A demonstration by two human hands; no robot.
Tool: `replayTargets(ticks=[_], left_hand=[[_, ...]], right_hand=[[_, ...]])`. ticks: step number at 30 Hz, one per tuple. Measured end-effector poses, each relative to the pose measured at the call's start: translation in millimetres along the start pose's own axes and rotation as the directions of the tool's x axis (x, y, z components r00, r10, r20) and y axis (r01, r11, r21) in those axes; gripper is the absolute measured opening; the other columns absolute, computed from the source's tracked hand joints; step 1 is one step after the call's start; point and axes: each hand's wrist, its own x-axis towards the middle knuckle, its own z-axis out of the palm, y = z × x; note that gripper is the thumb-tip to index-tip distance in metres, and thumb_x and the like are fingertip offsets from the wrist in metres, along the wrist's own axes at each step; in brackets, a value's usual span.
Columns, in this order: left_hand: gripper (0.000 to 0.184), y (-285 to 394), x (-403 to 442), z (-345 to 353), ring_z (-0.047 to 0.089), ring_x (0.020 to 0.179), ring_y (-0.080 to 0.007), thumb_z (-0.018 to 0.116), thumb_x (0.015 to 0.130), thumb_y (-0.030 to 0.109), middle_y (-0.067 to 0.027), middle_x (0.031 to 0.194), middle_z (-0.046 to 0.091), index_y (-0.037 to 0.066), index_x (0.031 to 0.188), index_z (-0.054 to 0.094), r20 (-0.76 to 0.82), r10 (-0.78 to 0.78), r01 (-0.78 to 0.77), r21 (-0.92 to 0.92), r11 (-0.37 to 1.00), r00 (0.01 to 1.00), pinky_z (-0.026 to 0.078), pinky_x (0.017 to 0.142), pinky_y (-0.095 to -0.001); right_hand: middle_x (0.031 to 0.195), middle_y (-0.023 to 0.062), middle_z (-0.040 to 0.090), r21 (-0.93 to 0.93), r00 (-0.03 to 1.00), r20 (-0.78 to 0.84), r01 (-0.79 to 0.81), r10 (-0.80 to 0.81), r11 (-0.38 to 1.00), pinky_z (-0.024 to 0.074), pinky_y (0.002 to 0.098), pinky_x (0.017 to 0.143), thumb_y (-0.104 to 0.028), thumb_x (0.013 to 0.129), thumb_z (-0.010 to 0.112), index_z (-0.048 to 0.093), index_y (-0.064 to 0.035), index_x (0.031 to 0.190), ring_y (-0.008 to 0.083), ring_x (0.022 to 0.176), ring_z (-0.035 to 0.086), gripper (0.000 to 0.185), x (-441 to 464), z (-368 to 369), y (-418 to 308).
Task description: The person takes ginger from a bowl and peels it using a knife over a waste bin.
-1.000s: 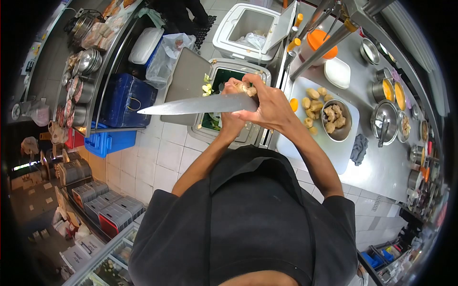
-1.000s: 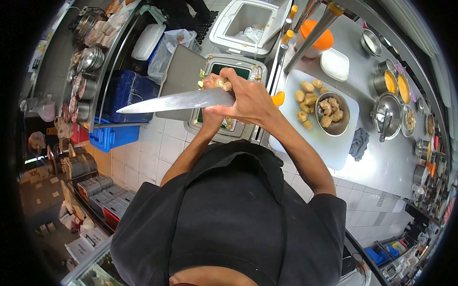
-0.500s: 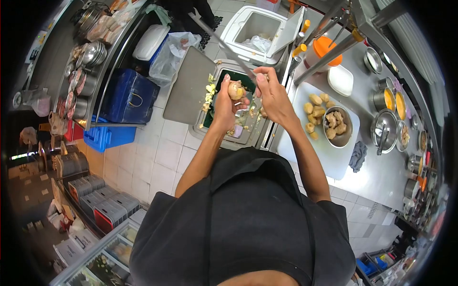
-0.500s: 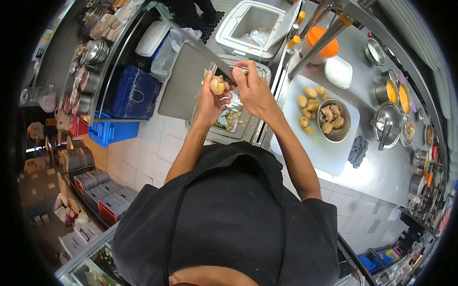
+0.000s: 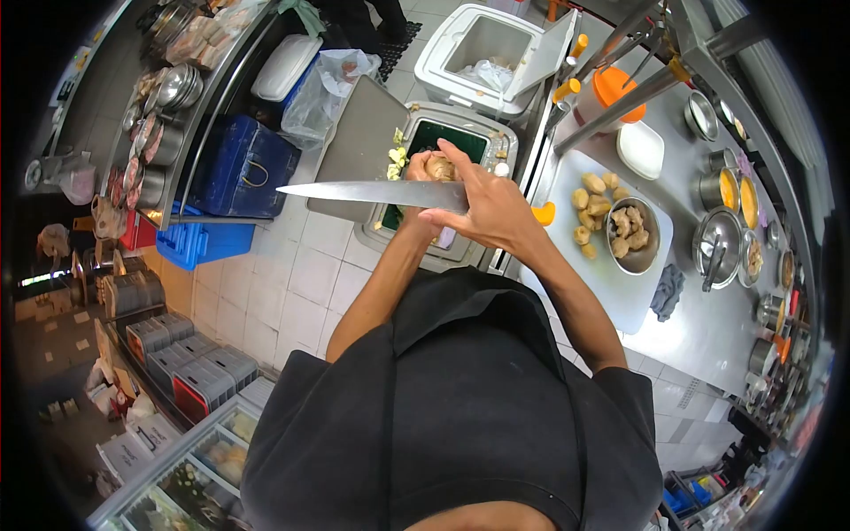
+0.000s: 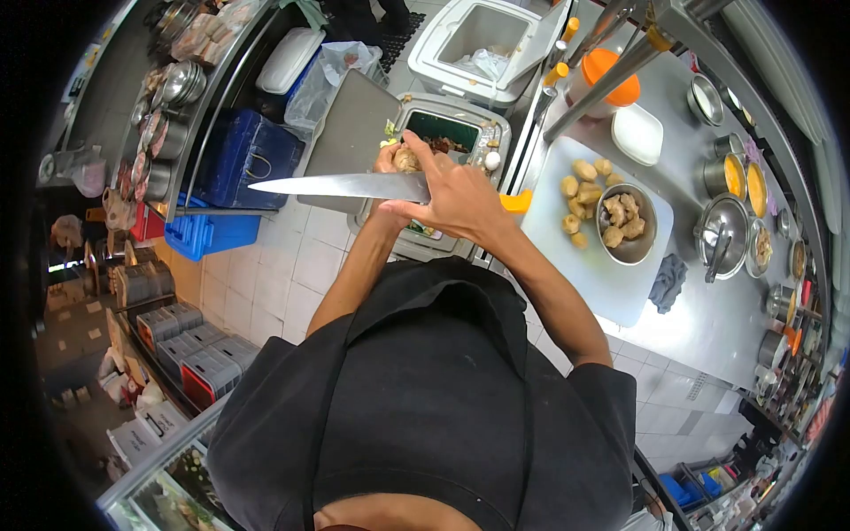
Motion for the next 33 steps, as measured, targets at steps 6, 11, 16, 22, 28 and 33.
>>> replayTargets(ticks=[6,11,16,22,28,33], left_hand=[[0.03,-5.0,-4.1,2.2,0.058,0.09,-0.0125,0.057,0.098,0.024,-0.0064,0.101,0.055,0.002,0.114,0.043,0.049,0.241,-0.228,0.544,0.808,0.969,0.054,0.076,-0.0291],[0.033,-3.8,-7.2,8.0,0.057,0.09,-0.0119,0.061,0.096,0.023,-0.006,0.101,0.054,0.003,0.114,0.043,0.194,0.393,-0.436,0.492,0.754,0.899,0.053,0.077,-0.028],[0.03,-5.7,-7.3,12.9,0.057,0.088,-0.0115,0.059,0.097,0.024,-0.0053,0.1,0.054,0.004,0.112,0.043,0.139,0.445,-0.462,0.389,0.797,0.885,0.053,0.076,-0.0283],[0.034,-1.3,13.4,0.7,0.06,0.073,-0.0143,0.038,0.099,0.038,-0.0032,0.081,0.057,0.009,0.09,0.054,-0.098,0.026,-0.012,0.136,0.991,0.995,0.053,0.066,-0.0317],[0.034,-1.3,10.0,-1.0,0.058,0.069,-0.011,0.042,0.099,0.036,-0.0024,0.08,0.058,0.007,0.088,0.055,-0.047,-0.1,0.097,-0.063,0.993,0.994,0.051,0.062,-0.0292],[0.036,-0.6,10.9,4.8,0.055,0.06,-0.0112,0.04,0.098,0.036,-0.0005,0.069,0.054,0.011,0.077,0.055,-0.169,-0.147,0.137,-0.066,0.988,0.975,0.048,0.057,-0.029]], right_hand=[[0.099,0.0263,0.067,-0.049,0.999,0.012,0.039,-0.039,0.998,0.0542,0.0457,0.071,-0.067,0.077,0.069,0.034,-0.0087,0.15,0.0414,0.079,0.068,0.099,2.2,6.1,5.3],[0.084,0.026,0.068,-0.025,0.99,-0.064,0.124,-0.126,0.992,0.0545,0.0474,0.063,-0.075,0.078,0.062,0.046,-0.0045,0.133,0.0428,0.07,0.068,0.091,4.6,7.3,12.1],[0.082,0.027,0.067,-0.009,0.991,-0.029,0.127,-0.127,0.992,0.0544,0.0478,0.063,-0.075,0.079,0.061,0.046,-0.0039,0.133,0.0435,0.069,0.068,0.09,6.0,-0.2,6.8],[0.072,0.0265,0.063,-0.059,0.991,0.054,0.125,-0.122,0.99,0.0522,0.0475,0.063,-0.071,0.08,0.063,0.04,-0.0025,0.139,0.0446,0.067,0.066,0.093,3.5,-11.0,2.7],[0.067,0.025,0.061,-0.051,0.991,0.058,0.128,-0.124,0.991,0.051,0.0466,0.063,-0.069,0.08,0.065,0.037,-0.001,0.142,0.0437,0.065,0.065,0.096,0.6,-12.4,-1.4],[0.069,0.0252,0.062,-0.065,0.992,0.087,0.096,-0.091,0.993,0.0524,0.046,0.064,-0.068,0.08,0.065,0.037,-0.0008,0.142,0.0433,0.067,0.066,0.095,-1.0,-14.2,-4.0]])
